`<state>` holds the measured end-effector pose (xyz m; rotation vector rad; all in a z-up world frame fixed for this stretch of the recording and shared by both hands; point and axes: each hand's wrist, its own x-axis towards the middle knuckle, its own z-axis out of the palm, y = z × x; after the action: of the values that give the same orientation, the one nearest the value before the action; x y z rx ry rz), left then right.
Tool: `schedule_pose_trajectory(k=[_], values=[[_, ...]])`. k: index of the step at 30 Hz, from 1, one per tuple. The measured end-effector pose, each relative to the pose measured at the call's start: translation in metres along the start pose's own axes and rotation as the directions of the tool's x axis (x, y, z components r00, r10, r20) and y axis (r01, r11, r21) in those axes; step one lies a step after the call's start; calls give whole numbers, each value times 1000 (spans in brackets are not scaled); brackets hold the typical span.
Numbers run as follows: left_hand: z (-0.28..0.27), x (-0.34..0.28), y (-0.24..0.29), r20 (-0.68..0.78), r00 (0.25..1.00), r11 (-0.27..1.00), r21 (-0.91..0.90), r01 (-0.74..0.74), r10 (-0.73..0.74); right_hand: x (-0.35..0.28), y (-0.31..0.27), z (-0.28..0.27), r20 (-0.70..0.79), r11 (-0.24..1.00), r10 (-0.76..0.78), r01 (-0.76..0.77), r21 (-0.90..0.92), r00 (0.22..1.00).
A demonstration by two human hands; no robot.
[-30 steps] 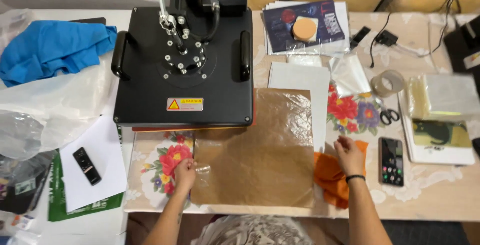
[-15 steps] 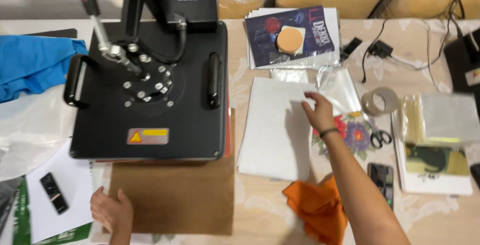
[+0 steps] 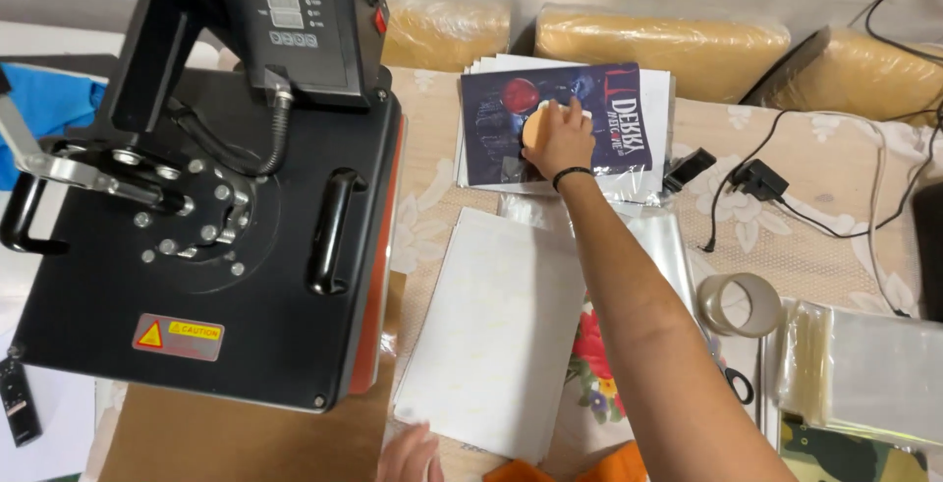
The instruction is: The person wipes a heat press machine and a brown sheet with an orange cloth. They then handle a roll of clear tape, cut a piece with scissors, and place it on a white sheet before cutting a small piece of clear plastic.
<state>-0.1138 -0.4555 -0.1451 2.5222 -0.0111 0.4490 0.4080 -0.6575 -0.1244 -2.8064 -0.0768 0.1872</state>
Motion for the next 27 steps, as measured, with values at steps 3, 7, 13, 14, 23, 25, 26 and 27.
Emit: schedule_pose_trajectory(k=[3,7,13,14,23,25,26,27], values=[[0,79,27,-219,975,998,-53,25,-36,-8,19,4,-52,975,65,-52,216,997],[39,147,26,-107,991,965,-258,48,-78,-64,14,25,-293,941,-243,299,162,924],[98,243,34,55,932,781,-530,332,-359,-101,-11,49,-405,933,-334,361,-11,851],[109,257,31,22,938,762,-577,293,-345,-102,-11,57,-405,947,-306,319,-37,862],[78,252,42,300,793,135,-894,428,-530,-206,-7,-35,592,823,-314,-98,559,742],[74,228,32,343,734,116,-862,494,-586,-188,-5,-54,456,814,-238,-80,575,858],[71,211,27,391,663,90,-818,569,-639,-184,-4,-62,311,804,-143,-74,590,939],[65,193,23,391,658,88,-816,571,-643,-156,9,-47,318,804,-144,-76,590,937]])
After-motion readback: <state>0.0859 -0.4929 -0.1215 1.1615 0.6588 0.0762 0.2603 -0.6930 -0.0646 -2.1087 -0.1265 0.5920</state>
